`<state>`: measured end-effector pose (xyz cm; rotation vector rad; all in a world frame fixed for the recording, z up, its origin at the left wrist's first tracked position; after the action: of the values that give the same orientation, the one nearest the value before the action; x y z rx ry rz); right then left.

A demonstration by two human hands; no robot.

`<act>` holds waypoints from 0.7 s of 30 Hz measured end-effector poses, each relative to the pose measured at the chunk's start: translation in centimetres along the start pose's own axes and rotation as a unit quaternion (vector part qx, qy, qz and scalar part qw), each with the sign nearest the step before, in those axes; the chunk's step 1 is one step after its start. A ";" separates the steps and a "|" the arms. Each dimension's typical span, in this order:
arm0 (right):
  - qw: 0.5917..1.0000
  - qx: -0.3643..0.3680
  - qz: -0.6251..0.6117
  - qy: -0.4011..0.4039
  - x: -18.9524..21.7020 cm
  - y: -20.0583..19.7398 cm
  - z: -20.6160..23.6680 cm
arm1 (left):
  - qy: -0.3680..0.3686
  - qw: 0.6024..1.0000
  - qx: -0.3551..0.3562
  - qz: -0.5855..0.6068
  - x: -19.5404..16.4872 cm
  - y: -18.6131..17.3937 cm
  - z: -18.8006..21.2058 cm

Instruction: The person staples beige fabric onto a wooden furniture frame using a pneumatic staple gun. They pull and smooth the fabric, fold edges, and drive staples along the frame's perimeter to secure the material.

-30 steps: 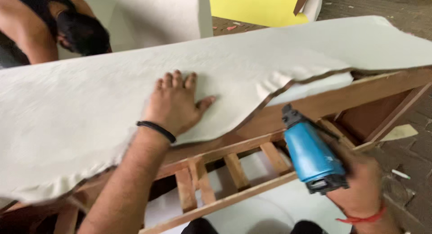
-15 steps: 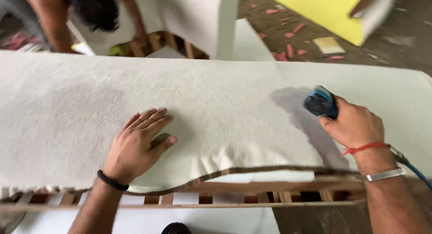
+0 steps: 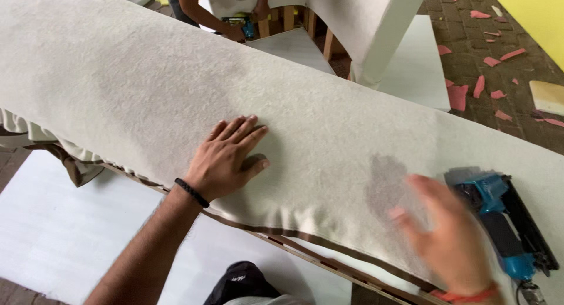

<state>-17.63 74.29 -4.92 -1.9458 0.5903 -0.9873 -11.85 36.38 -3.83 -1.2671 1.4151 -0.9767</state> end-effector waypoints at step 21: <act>0.984 -0.036 0.162 0.071 8.5 3.8 3.2 | -0.142 0.908 0.394 -0.008 28.5 5.6 -28.1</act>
<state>-10.23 67.79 -5.70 -1.7763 1.0023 -0.9097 -40.31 7.96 -7.27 -0.7590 0.6556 -1.1553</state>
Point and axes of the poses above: each hand's wrist, its own z-axis away from the middle knuckle, its own y-axis out of the palm, x = y × z, the point moved 7 cm from there along -z, towards the middle knuckle, and after that the axes turned 6 degrees about -y, right-handed, at the moved point
